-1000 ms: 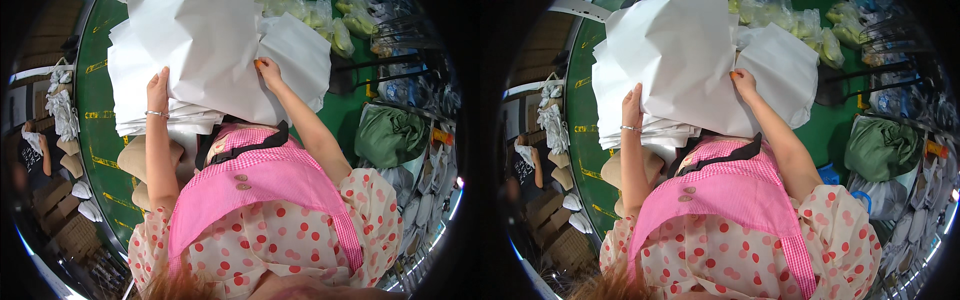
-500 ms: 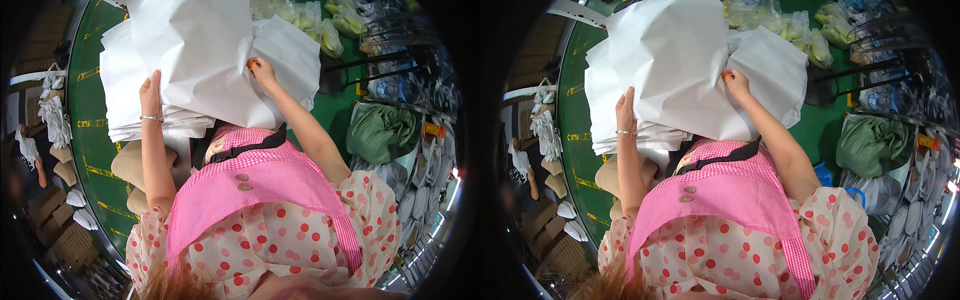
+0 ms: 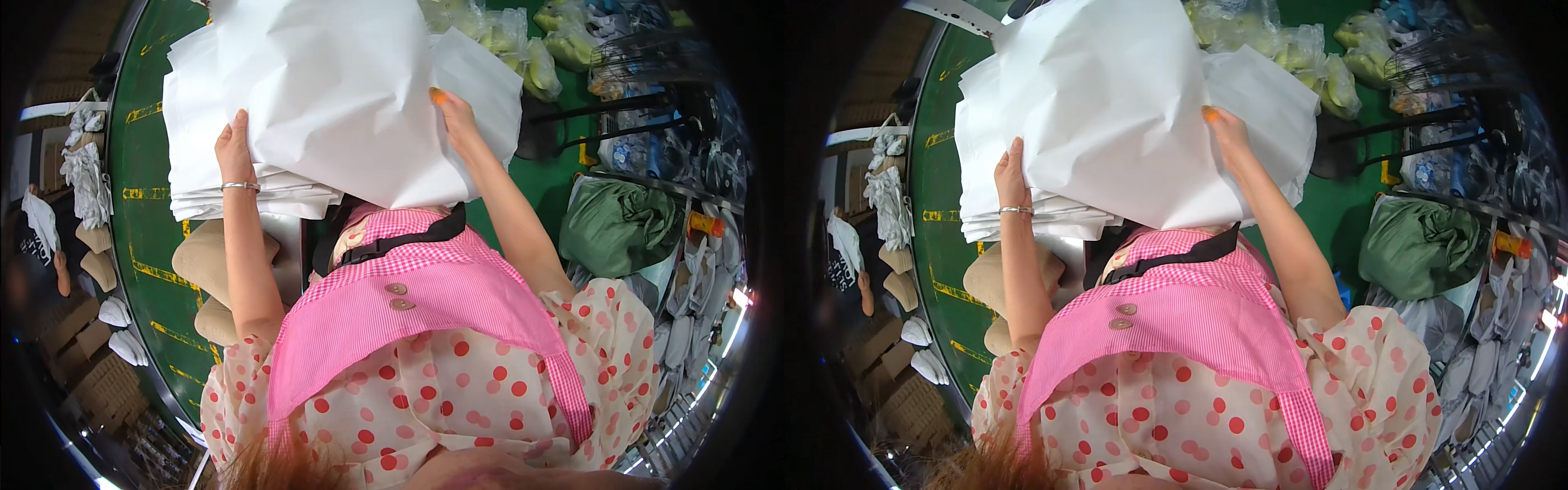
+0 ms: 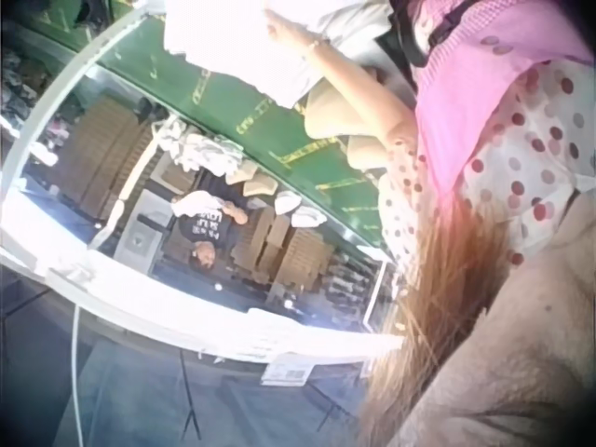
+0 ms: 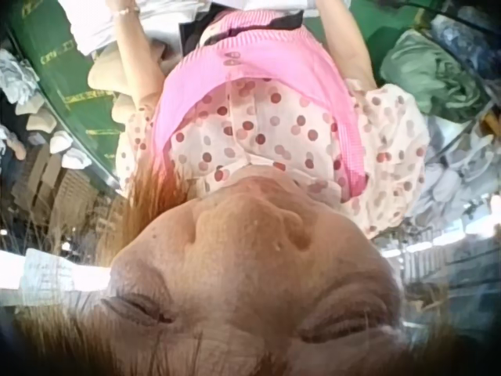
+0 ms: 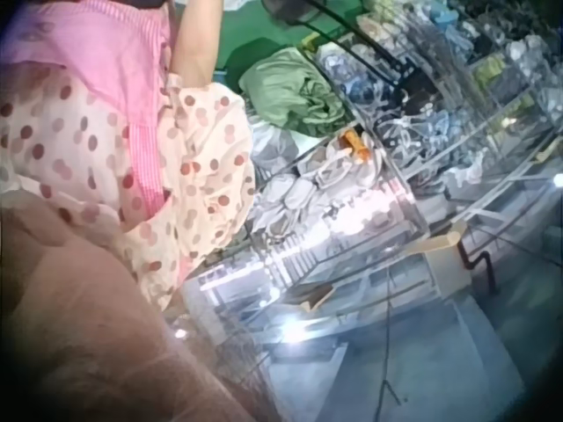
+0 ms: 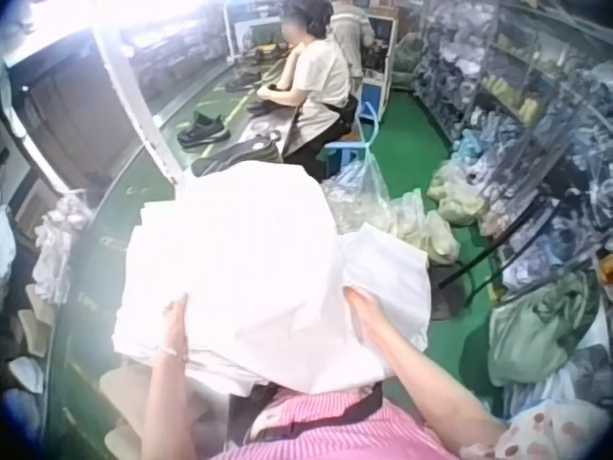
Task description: The person folds white fabric pieces one by one on a green worktable and stacks them. The person handles each piece, aligns edges, and places the folded item onto a growing pile.
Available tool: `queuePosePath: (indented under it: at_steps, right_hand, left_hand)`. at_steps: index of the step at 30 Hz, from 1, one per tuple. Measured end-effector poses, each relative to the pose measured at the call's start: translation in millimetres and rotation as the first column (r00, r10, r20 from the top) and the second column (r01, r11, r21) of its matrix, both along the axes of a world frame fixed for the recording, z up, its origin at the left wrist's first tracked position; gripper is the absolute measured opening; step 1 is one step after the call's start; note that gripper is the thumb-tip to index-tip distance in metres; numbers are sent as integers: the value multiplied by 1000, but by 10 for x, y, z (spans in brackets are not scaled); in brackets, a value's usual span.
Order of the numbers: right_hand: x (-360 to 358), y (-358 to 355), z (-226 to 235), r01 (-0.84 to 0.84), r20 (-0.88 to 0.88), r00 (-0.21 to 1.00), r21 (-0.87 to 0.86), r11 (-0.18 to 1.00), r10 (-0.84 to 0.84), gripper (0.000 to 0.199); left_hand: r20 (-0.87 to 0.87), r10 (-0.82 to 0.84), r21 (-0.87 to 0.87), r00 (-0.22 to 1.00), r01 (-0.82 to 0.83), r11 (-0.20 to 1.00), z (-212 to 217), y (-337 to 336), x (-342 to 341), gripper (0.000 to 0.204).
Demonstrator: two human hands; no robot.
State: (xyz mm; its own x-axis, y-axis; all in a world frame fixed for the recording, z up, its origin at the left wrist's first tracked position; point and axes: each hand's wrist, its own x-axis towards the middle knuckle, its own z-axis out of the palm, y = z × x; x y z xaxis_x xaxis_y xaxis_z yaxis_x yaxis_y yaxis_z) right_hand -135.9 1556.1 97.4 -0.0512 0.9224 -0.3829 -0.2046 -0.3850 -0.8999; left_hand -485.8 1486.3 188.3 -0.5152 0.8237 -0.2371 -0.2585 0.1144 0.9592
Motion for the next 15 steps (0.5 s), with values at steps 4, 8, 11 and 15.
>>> queuePosePath:
  at_steps: [4, 8, 11, 15]
  right_hand:
    - [179, -182, 251, 67, 226, 969, 151, 986, -100, 27]
    - [219, -324, 499, 121, 128, 977, 311, 943, -168, 28]
    - [304, -418, 704, 100, 124, 979, 392, 914, -160, 31]
    - [501, -442, 894, -72, 274, 960, 433, 899, -55, 33]
  left_hand:
    - [-132, 30, -58, 991, -38, 998, -37, 0, -7, 41]
    - [-234, 42, -30, 971, -51, 998, 116, -32, 167, 61]
    - [-278, -149, -57, 949, 139, 989, 406, -196, 247, 71]
    - [-364, -416, 65, 833, 468, 881, 644, -436, 318, 78]
